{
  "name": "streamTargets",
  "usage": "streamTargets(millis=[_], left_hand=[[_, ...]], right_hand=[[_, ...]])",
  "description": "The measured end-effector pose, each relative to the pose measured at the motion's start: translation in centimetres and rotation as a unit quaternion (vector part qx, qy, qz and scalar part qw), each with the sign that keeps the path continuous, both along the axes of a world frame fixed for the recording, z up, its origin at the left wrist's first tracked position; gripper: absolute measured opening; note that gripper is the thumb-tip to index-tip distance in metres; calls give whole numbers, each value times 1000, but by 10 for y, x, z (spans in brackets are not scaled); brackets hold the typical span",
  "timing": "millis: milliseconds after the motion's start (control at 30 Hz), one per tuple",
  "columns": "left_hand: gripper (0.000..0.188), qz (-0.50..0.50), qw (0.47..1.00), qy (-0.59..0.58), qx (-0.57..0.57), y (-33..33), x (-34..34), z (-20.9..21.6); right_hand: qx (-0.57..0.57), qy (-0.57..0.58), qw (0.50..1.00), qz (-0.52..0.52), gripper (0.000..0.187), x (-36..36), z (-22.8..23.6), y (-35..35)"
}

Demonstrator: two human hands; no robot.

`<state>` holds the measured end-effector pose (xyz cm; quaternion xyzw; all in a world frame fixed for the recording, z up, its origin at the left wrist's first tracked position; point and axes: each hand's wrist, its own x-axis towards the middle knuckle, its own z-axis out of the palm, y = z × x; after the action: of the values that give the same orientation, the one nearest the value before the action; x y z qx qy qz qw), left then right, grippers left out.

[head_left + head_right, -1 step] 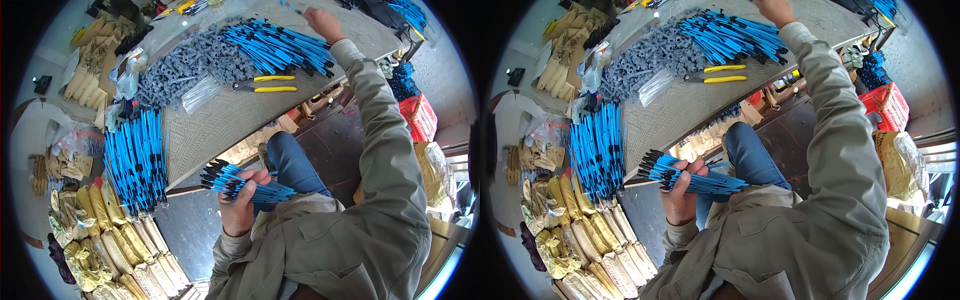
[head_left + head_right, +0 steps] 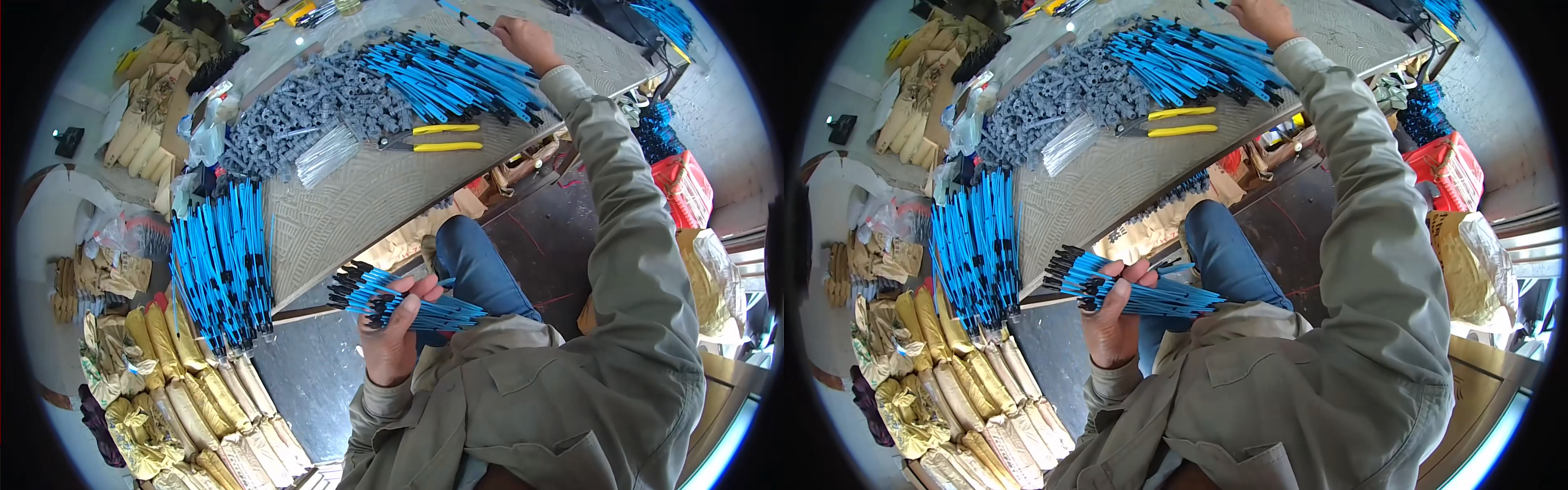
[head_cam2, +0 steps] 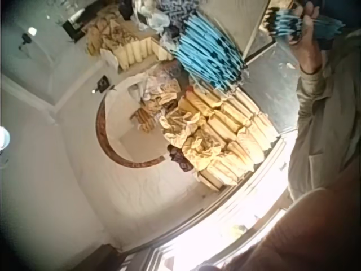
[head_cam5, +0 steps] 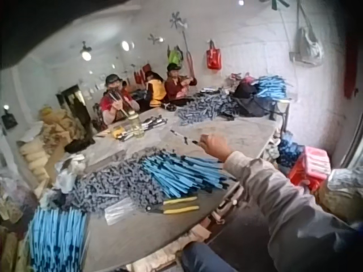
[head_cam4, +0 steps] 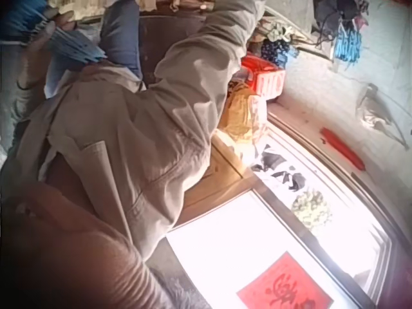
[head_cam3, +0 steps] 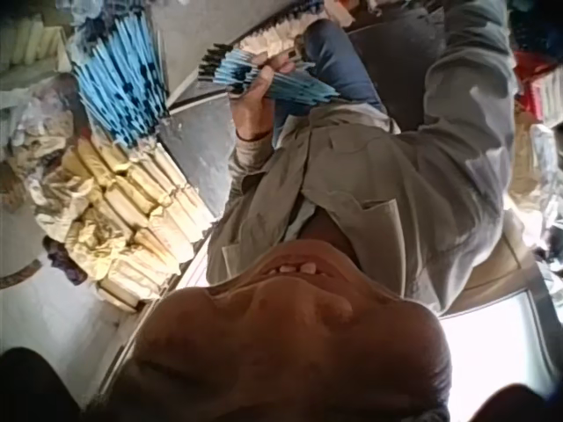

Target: Assemble the ribs of an umbrella into the central hub and secure them using wire and pliers.

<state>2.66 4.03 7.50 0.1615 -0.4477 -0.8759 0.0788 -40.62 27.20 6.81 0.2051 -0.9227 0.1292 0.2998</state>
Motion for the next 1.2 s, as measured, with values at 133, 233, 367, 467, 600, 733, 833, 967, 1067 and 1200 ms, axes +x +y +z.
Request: streamTargets(millis=[133,233,367,467,600,733,833,967,1067,1200], left_hand=[[27,-18,1000,-2,8,6,0,-1],[28,-14,1000,-14,3,6,2,-1],[29,-7,1000,-15,-11,6,-2,-7],[31,-6,1000,-19,-14,4,-7,-8],[38,3,1000,-15,-26,7,-24,-6],[41,37,996,43,-64,-4,-41,-5],[32,77,990,95,-77,-10,-41,-2],[16,132,979,148,-47,-11,-36,-8],[13,181,969,143,-92,-10,-26,-5],[11,201,965,156,-70,-11,-25,1]], right_hand=[[-28,46,998,18,24,17,4,41],[-73,2,996,-49,23,54,-2,79],[-155,19,983,-97,24,138,-4,113],[-283,12,954,-103,22,202,-2,117],[-418,129,899,6,18,267,-7,79],[-445,34,881,160,15,308,-10,-1],[-315,17,911,265,15,313,-13,-50],[-200,73,908,360,22,307,-9,-88],[-173,44,914,363,23,315,-8,-105],[-156,22,917,367,23,322,-8,-109]])
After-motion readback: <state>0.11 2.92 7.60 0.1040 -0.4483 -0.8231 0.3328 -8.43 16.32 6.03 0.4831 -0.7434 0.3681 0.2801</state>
